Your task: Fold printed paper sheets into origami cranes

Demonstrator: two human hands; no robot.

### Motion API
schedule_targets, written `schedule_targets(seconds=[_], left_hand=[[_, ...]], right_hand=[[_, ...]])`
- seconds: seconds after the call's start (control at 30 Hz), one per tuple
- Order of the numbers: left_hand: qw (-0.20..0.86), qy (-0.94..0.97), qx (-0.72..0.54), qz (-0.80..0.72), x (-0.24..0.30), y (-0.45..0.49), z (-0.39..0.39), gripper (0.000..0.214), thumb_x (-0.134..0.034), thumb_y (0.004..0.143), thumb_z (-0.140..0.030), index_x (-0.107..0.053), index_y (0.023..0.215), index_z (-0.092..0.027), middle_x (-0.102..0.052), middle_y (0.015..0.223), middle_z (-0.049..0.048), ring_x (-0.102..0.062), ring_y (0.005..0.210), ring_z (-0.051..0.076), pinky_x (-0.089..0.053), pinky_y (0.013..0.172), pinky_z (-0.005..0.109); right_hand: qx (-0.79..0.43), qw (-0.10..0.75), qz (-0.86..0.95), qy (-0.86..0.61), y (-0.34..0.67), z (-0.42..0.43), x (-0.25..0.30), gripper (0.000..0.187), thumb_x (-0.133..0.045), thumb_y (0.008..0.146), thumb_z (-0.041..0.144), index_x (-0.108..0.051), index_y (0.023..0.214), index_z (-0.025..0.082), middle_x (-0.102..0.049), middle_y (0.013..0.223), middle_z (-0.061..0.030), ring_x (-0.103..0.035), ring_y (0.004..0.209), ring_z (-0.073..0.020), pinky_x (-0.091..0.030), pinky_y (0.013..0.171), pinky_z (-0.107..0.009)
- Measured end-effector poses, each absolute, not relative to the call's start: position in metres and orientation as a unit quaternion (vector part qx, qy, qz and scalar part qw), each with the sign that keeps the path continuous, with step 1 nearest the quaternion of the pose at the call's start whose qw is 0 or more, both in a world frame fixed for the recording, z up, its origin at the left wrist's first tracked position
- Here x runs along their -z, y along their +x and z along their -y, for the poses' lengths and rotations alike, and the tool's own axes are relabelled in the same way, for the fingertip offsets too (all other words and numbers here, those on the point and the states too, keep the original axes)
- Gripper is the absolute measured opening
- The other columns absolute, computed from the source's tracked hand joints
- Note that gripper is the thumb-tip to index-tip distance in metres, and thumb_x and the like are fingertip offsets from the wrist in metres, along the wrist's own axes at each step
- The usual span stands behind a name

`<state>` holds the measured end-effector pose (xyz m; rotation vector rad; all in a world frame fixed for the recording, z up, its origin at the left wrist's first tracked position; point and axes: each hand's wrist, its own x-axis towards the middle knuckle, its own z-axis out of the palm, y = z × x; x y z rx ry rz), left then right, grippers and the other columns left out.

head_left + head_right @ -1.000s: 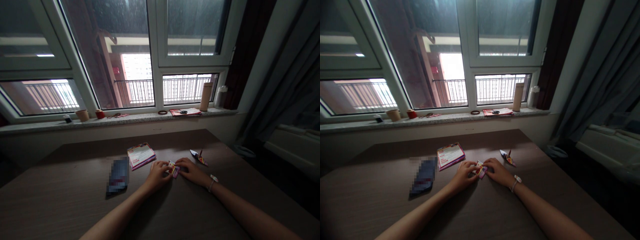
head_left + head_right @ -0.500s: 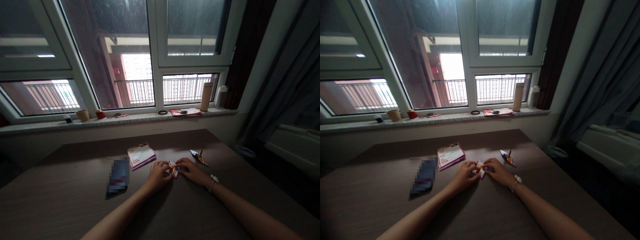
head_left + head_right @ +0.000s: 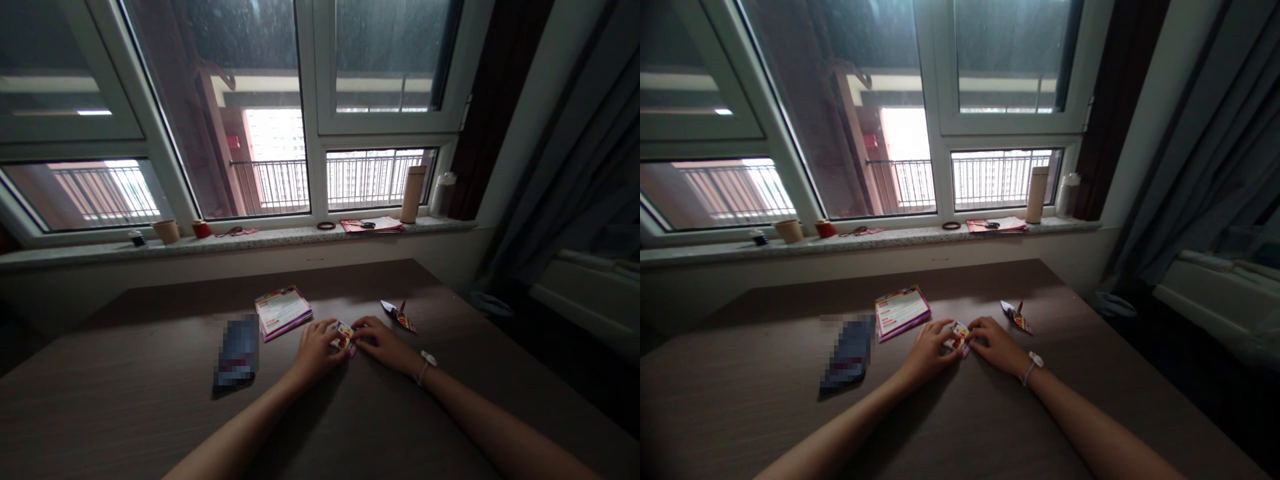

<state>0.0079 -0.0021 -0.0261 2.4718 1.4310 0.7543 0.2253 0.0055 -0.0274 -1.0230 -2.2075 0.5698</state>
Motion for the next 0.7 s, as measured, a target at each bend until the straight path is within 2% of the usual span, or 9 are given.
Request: schedule_targets(seconds=[0.27,0.57,0.7], left_hand=[[0.093,0.829,-0.252,-0.491,0.028,0.008,0.001,0.02,-0.068,0.079,-0.039,-0.072,0.096,-0.03,-0.056,0.132,0.0026,-0.046,0.121,0.027,-0.032,0.107,0.048],[0.098,0.818,-0.257,-0.506,0.029,0.008,0.0,0.017,-0.066,0.082,-0.036,-0.074,0.095,-0.031,-0.057,0.13,0.0042,-0.047,0.12,0.027,-0.034,0.105,0.047],[0.089,0.813,-0.253,-0.517,0.028,0.009,0.001,0.017,-0.068,0.079,-0.038,-0.074,0.094,-0.032,-0.057,0.13,0.0036,-0.046,0.12,0.028,-0.031,0.107,0.051]], right_hand=[[-0.212,0.332,0.818,-0.419,0.217,-0.003,0.031,0.009,-0.067,0.082,0.03,-0.07,0.087,0.023,-0.059,0.108,-0.0045,-0.053,0.107,-0.0208,-0.041,0.098,-0.035],[-0.221,0.335,0.813,-0.422,0.216,0.001,0.027,0.012,-0.072,0.077,0.029,-0.068,0.087,0.023,-0.058,0.108,-0.004,-0.052,0.107,-0.0205,-0.041,0.097,-0.035],[-0.213,0.33,0.812,-0.43,0.214,0.002,0.026,0.014,-0.071,0.076,0.029,-0.067,0.087,0.022,-0.058,0.107,-0.0046,-0.053,0.105,-0.0211,-0.042,0.095,-0.035]])
